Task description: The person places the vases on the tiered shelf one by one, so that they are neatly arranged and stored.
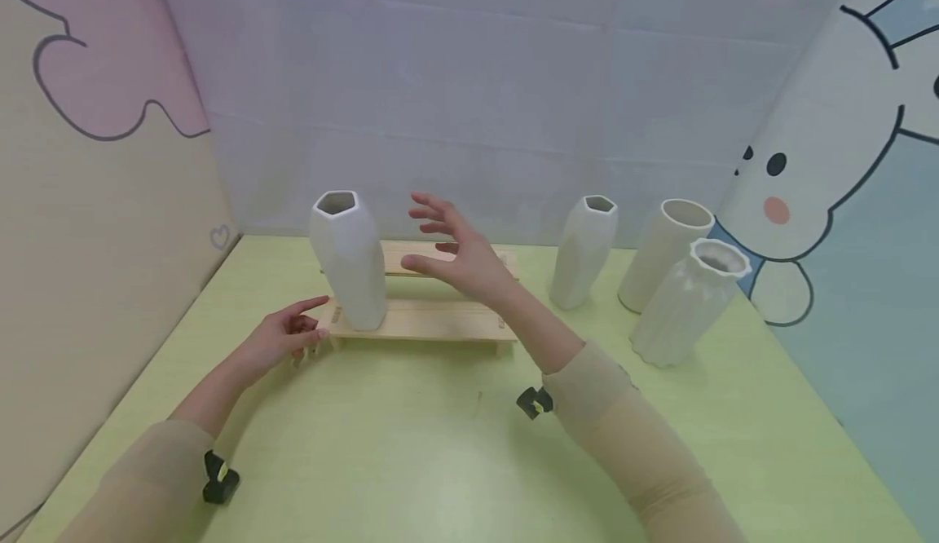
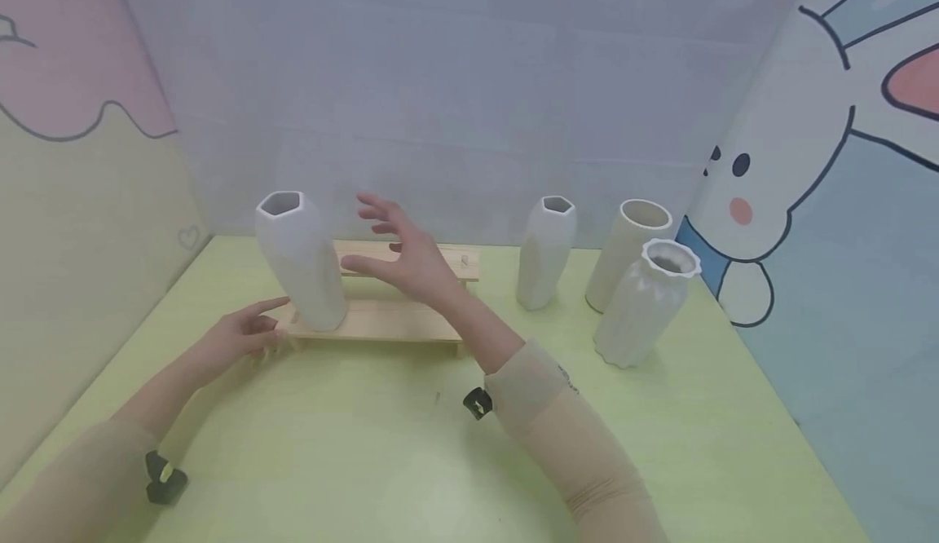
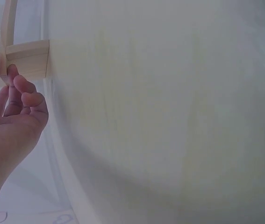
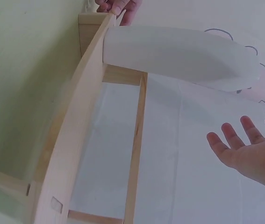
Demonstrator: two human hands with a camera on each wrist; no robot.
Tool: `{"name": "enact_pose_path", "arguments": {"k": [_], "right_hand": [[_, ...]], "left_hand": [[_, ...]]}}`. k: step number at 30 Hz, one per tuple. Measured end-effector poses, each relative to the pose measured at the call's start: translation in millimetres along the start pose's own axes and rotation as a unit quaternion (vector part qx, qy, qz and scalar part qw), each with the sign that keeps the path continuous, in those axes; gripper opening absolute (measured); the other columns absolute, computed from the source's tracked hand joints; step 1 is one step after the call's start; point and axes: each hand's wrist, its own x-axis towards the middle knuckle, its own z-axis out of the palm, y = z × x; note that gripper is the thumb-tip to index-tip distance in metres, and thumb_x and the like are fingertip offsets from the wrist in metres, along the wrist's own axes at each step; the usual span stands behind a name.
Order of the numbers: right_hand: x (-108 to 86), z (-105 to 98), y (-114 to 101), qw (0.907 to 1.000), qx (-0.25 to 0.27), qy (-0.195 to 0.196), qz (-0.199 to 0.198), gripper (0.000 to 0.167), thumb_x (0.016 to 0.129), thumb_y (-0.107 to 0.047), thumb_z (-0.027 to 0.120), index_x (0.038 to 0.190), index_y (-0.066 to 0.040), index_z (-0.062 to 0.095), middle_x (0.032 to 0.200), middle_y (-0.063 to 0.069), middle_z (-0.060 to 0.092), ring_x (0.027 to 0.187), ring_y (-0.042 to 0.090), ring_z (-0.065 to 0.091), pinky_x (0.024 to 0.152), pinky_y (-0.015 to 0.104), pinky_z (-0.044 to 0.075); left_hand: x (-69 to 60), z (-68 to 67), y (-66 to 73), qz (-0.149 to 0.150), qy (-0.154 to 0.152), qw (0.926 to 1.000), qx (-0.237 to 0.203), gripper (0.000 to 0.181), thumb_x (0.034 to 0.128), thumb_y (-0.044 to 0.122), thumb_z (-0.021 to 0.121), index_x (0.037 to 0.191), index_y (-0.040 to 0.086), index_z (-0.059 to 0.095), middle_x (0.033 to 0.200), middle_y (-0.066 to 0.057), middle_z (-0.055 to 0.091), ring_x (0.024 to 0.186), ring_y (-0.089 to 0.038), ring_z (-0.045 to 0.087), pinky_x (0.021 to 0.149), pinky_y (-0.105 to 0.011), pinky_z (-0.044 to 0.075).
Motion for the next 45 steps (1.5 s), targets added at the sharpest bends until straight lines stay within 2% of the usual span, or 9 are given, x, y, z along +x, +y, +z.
{"name": "enact_pose_path", "arguments": {"k": [6, 11, 19, 27, 31, 37, 41, 45], "right_hand": [[-14.2, -22.6, -4.0, 0.9996, -0.023, -0.005, -0.015, 0.072, 0.082, -0.027, 0.075, 0.141, -0.038, 0.035, 0.136, -0.008, 0.049, 0.123, 0.01, 0.047, 0.103, 0.036, 0.039], [-28.2, -39.3, -6.6, 0.9983, -0.048, 0.008, -0.034, 0.071, 0.082, -0.022, 0.075, 0.141, -0.032, 0.038, 0.135, -0.006, 0.051, 0.121, 0.011, 0.049, 0.102, 0.038, 0.041], [-49.5, -66.1, -8.7, 0.9965, -0.058, 0.022, -0.056, 0.07, 0.082, -0.018, 0.075, 0.142, -0.023, 0.04, 0.136, 0.003, 0.051, 0.123, 0.016, 0.048, 0.103, 0.042, 0.04], [-68.2, -94.6, -7.6, 0.9928, -0.087, 0.056, -0.06, 0.072, 0.079, -0.01, 0.076, 0.141, -0.018, 0.042, 0.135, 0.005, 0.052, 0.124, 0.022, 0.048, 0.103, 0.043, 0.04], [-79.1, -110.0, -5.3, 0.9904, -0.1, 0.077, -0.056, 0.073, 0.078, -0.006, 0.076, 0.141, -0.016, 0.042, 0.135, 0.008, 0.052, 0.124, 0.02, 0.048, 0.102, 0.042, 0.04], [-97.3, -130.5, -1.6, 0.9865, -0.116, 0.105, -0.049, 0.072, 0.079, 0.001, 0.074, 0.141, -0.011, 0.041, 0.134, 0.015, 0.051, 0.122, 0.016, 0.049, 0.1, 0.031, 0.043], [-108.8, -143.0, -2.2, 0.9853, -0.126, 0.112, -0.031, 0.072, 0.08, 0.001, 0.073, 0.142, -0.009, 0.039, 0.137, 0.01, 0.05, 0.123, 0.011, 0.048, 0.099, 0.022, 0.042], [-120.4, -156.5, -1.7, 0.9837, -0.136, 0.115, -0.02, 0.073, 0.08, 0.002, 0.071, 0.143, -0.013, 0.038, 0.138, 0.006, 0.049, 0.123, 0.008, 0.046, 0.099, 0.018, 0.04]], "left_hand": [[0.3, -1.0, 0.6, 0.002, 0.0, 1.0, 0.004, 0.066, 0.0904, 0.025, 0.065, 0.148, 0.016, 0.032, 0.107, -0.021, 0.057, 0.071, -0.017, 0.052, 0.055, -0.028, 0.047], [0.6, -1.2, 3.0, 0.003, -0.001, 0.9999, 0.01, 0.066, 0.0902, 0.027, 0.065, 0.147, 0.016, 0.032, 0.106, -0.022, 0.057, 0.071, -0.018, 0.052, 0.055, -0.028, 0.046], [0.9, -1.0, 5.1, 0.0, -0.002, 0.9998, 0.018, 0.067, 0.0903, 0.027, 0.065, 0.148, 0.016, 0.032, 0.107, -0.021, 0.057, 0.073, -0.018, 0.052, 0.056, -0.028, 0.046], [0.7, -1.6, 7.2, -0.001, 0.002, 0.9997, 0.024, 0.066, 0.09, 0.026, 0.065, 0.147, 0.015, 0.033, 0.104, -0.018, 0.057, 0.072, -0.017, 0.052, 0.055, -0.027, 0.046], [0.9, -0.8, 7.7, -0.001, 0.001, 0.9997, 0.025, 0.066, 0.0899, 0.026, 0.065, 0.147, 0.015, 0.034, 0.104, -0.017, 0.057, 0.073, -0.017, 0.051, 0.055, -0.027, 0.046], [0.4, -0.2, 8.0, -0.005, 0.001, 0.9996, 0.027, 0.066, 0.0899, 0.027, 0.065, 0.147, 0.015, 0.034, 0.103, -0.016, 0.056, 0.073, -0.017, 0.051, 0.056, -0.027, 0.045], [-0.2, -0.1, 6.8, -0.007, 0.001, 0.9996, 0.028, 0.067, 0.0899, 0.027, 0.065, 0.147, 0.015, 0.033, 0.103, -0.017, 0.056, 0.073, -0.018, 0.051, 0.056, -0.027, 0.045], [-0.5, -0.3, 4.1, -0.008, 0.001, 0.9996, 0.028, 0.067, 0.0901, 0.026, 0.065, 0.147, 0.015, 0.033, 0.103, -0.017, 0.056, 0.072, -0.018, 0.051, 0.056, -0.026, 0.045]]}}
